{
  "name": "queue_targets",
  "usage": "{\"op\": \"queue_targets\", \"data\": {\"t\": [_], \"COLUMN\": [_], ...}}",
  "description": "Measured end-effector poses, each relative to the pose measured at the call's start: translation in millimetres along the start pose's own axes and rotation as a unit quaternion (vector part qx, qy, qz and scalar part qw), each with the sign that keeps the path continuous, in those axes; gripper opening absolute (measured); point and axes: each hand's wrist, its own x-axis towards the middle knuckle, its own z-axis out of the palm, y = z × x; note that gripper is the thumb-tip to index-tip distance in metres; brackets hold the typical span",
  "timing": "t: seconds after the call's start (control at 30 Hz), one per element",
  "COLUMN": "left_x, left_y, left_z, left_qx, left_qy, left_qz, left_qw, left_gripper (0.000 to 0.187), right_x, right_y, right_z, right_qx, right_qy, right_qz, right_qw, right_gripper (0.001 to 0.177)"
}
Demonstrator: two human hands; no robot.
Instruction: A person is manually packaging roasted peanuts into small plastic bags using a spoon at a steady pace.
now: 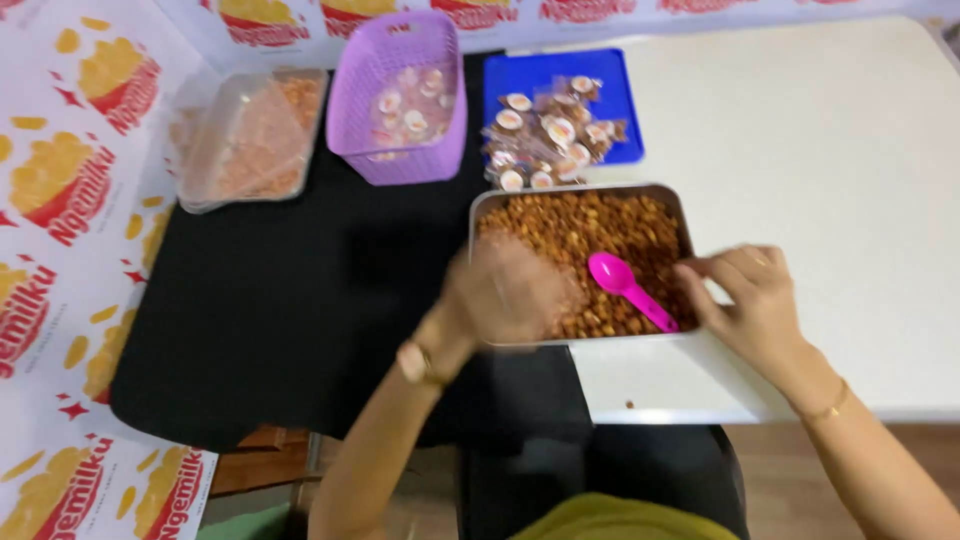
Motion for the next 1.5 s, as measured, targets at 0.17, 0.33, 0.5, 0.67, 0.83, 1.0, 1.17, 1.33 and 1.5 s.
{"op": "queue_targets", "data": {"t": [0.17, 0.33, 0.5, 0.67, 0.83, 1.0, 1.17, 1.33, 1.5], "left_x": [-95.3, -184.6, -211.7, -184.2, -198.6, -190.4, -122.3, -69.6, 3.4], "left_y": [-125.4, -224.9, -270.5, -272.0, -269.2, -271.9, -237.1, -157.8, -52.3], "left_z": [54.6, 93.4, 143.3, 174.6, 191.7, 166.8, 94.5, 90.0, 81.9], "left_qx": [-0.001, -0.008, -0.090, -0.064, -0.035, 0.110, -0.041, -0.087, -0.125], "left_qy": [0.123, -0.148, -0.354, -0.490, -0.502, -0.383, -0.075, 0.103, 0.142], "left_qz": [-0.502, -0.690, -0.687, -0.664, -0.645, -0.634, -0.738, -0.623, -0.465], "left_qw": [0.856, 0.709, 0.628, 0.562, 0.575, 0.663, 0.669, 0.770, 0.865], "left_gripper": [0.009, 0.018, 0.022, 0.030, 0.017, 0.009, 0.016, 0.025, 0.013], "right_x": [-46.1, -71.3, -92.8, -79.8, -77.2, -78.5, -78.0, -34.9, 21.5], "right_y": [50.9, 59.2, 74.6, 72.2, 64.6, 75.4, 79.7, 43.6, -29.4], "right_z": [37.5, 57.5, 69.5, 64.2, 62.7, 60.6, 59.5, 33.0, 21.5], "right_qx": [-0.013, -0.005, 0.033, 0.059, 0.061, 0.046, 0.034, 0.062, 0.252], "right_qy": [0.069, 0.095, 0.097, 0.072, 0.075, 0.091, 0.100, 0.107, 0.047], "right_qz": [0.089, 0.161, 0.281, 0.294, 0.317, 0.250, 0.218, 0.197, 0.327], "right_qw": [0.994, 0.982, 0.954, 0.951, 0.943, 0.963, 0.970, 0.973, 0.909], "right_gripper": [0.021, 0.022, 0.026, 0.020, 0.020, 0.026, 0.034, 0.019, 0.015]}}
